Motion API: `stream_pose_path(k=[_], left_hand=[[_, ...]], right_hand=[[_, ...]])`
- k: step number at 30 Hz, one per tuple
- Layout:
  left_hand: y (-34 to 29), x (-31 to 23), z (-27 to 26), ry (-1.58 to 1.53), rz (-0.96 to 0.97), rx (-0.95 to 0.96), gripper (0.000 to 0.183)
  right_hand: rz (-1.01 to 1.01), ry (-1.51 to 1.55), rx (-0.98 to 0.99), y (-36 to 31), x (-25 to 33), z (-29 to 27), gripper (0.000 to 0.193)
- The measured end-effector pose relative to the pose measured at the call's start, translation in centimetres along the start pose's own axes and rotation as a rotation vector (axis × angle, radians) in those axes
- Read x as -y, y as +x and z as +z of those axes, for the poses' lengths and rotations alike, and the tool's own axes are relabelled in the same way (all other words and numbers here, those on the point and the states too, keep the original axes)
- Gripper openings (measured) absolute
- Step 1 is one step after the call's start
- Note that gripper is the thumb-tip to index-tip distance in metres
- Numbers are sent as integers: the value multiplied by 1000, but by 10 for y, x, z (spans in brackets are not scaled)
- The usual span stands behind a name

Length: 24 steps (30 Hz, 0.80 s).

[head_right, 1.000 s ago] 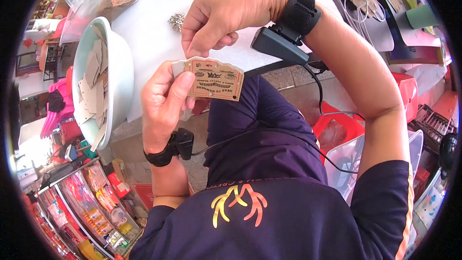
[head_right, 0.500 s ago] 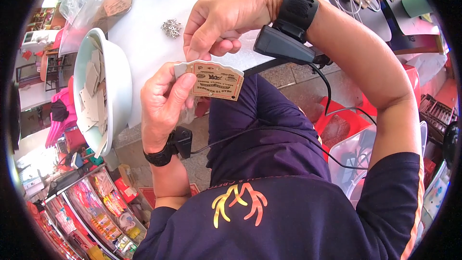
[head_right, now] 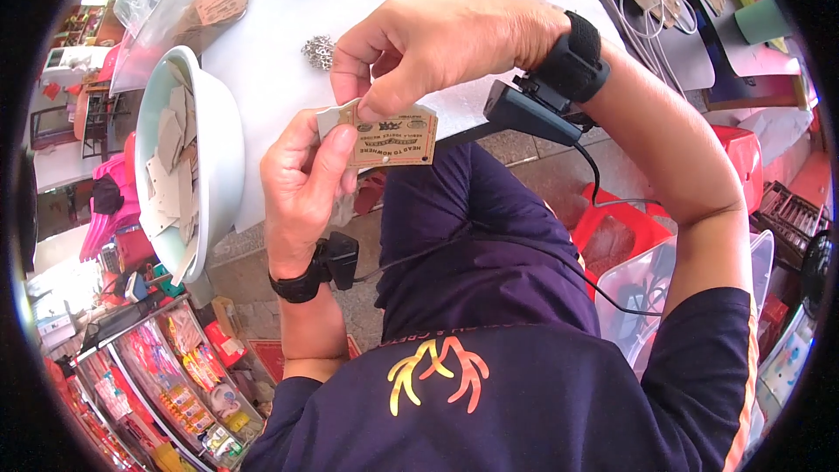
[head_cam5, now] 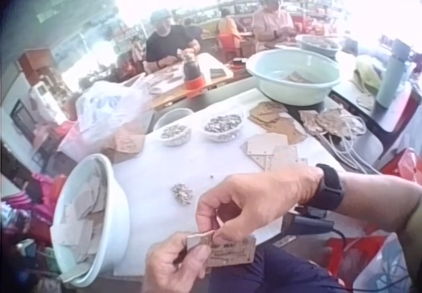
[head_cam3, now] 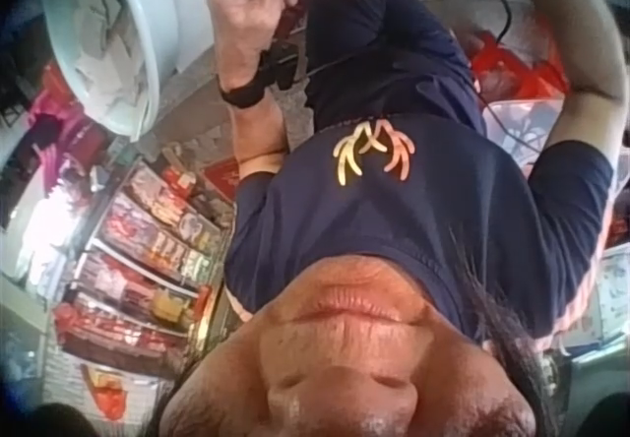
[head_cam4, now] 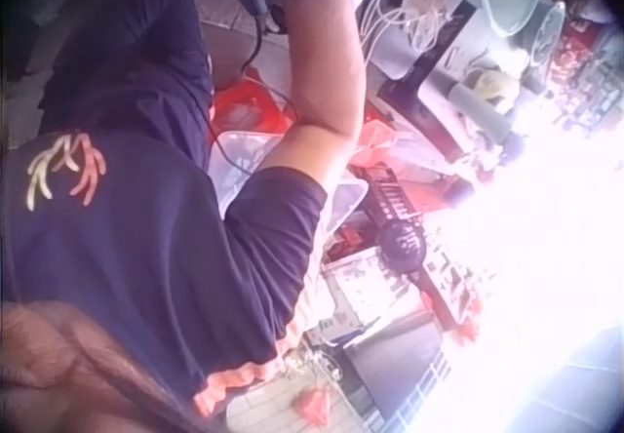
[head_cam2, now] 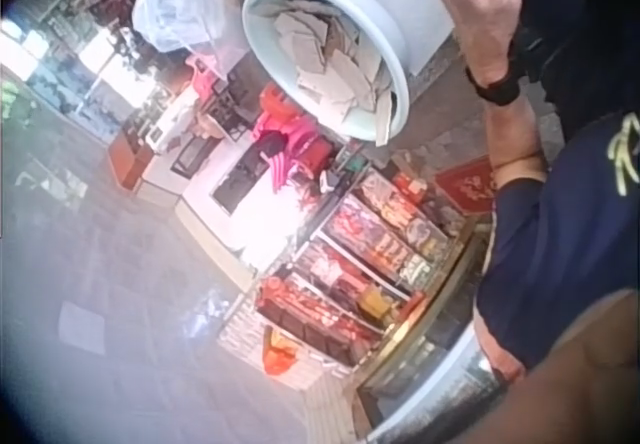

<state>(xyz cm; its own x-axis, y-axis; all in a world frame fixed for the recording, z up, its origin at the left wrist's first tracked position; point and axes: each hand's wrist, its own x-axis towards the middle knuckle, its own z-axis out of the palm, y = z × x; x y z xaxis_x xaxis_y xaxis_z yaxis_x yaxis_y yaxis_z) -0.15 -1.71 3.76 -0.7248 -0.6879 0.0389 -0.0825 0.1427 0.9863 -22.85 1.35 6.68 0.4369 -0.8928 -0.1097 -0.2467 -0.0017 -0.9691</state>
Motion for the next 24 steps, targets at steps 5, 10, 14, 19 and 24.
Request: stream_pose_path(k=[5,10,14,19,24], left_hand=[[1,2,1,22,18,-26,16],[2,5,1,17,33,-33,16],[2,10,1,8,13,-37,17],[8,17,7,131,242,-259,17],[3,14,17,-166,141,-321,15]], right_hand=[[-23,-116,-52,-3,-3,4,14],[-90,-162,-111,-3,-5,7,13],[-59,-59,-150,-3,-4,10,18],[-26,47,-243,-3,-11,17,22],[12,27,-334,-3,-10,28,15]])
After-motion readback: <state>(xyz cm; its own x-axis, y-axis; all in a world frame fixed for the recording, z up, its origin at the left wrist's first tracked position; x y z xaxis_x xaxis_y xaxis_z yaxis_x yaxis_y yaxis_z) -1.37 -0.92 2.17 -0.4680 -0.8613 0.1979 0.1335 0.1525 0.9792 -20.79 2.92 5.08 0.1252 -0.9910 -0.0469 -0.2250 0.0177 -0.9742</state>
